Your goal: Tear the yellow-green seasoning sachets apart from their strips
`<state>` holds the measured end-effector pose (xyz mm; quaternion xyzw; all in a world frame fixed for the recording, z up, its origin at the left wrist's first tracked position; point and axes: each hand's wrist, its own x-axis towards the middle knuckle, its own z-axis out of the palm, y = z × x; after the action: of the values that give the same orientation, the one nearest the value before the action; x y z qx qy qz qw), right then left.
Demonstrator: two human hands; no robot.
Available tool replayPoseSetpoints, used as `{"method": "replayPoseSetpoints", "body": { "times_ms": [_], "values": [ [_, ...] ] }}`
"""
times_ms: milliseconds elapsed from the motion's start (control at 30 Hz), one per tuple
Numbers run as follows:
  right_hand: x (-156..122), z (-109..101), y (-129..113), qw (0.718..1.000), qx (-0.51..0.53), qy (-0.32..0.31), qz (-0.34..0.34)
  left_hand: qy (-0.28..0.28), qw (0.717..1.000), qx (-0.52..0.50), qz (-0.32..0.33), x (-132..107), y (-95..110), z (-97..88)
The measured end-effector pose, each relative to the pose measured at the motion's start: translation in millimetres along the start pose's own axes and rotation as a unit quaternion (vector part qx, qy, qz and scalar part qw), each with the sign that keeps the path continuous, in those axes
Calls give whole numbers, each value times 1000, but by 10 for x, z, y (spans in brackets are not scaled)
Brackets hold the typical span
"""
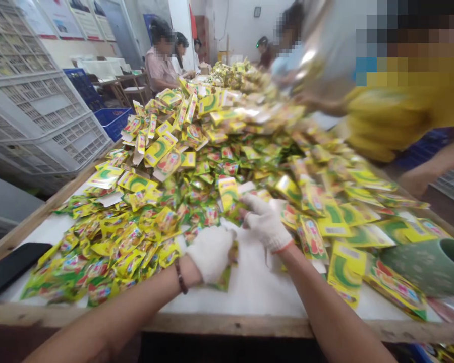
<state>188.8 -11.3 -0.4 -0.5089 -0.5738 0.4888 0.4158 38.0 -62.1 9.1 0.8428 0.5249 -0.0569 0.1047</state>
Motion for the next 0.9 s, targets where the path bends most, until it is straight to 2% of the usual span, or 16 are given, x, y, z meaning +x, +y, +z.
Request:
{"method": "replayPoseSetpoints", "body": {
  "times_ms": [100, 167, 267, 367, 433, 467, 533, 567, 600, 767, 900],
  "values": [
    [14, -56, 0, 999, 52, -12, 7, 23, 997, -71, 0, 35, -88, 40],
    [-1, -131, -42, 997, 67, -36, 16, 59, 984, -167, -8, 57, -190, 49],
    [-43, -242, -113, 995, 27, -94, 2, 120, 934, -338, -9, 100, -320, 26],
    [-77, -244, -135, 989, -34, -143, -33, 106, 875, -473, -7, 133, -379, -24],
    [-97, -175, -117, 984, -49, -165, -37, 71, 813, -578, -22, 140, -390, -52],
    [-106, -131, -102, 984, -53, -167, -33, 61, 768, -636, -34, 139, -393, -61],
    [-119, -51, -74, 987, -64, -146, -24, 55, 672, -737, -53, 130, -402, -76],
    [-122, -22, -64, 989, -71, -126, -25, 49, 635, -769, -59, 124, -408, -82],
    [-123, -3, -58, 991, -77, -107, -31, 39, 610, -789, -66, 117, -414, -89],
    [-105, 8, -89, 996, -57, -57, -47, 22, 573, -817, -55, 84, -405, -121],
    [-102, 28, -122, 1000, 6, -4, -25, 34, 577, -816, -18, 82, -343, -103]
  ]
}}
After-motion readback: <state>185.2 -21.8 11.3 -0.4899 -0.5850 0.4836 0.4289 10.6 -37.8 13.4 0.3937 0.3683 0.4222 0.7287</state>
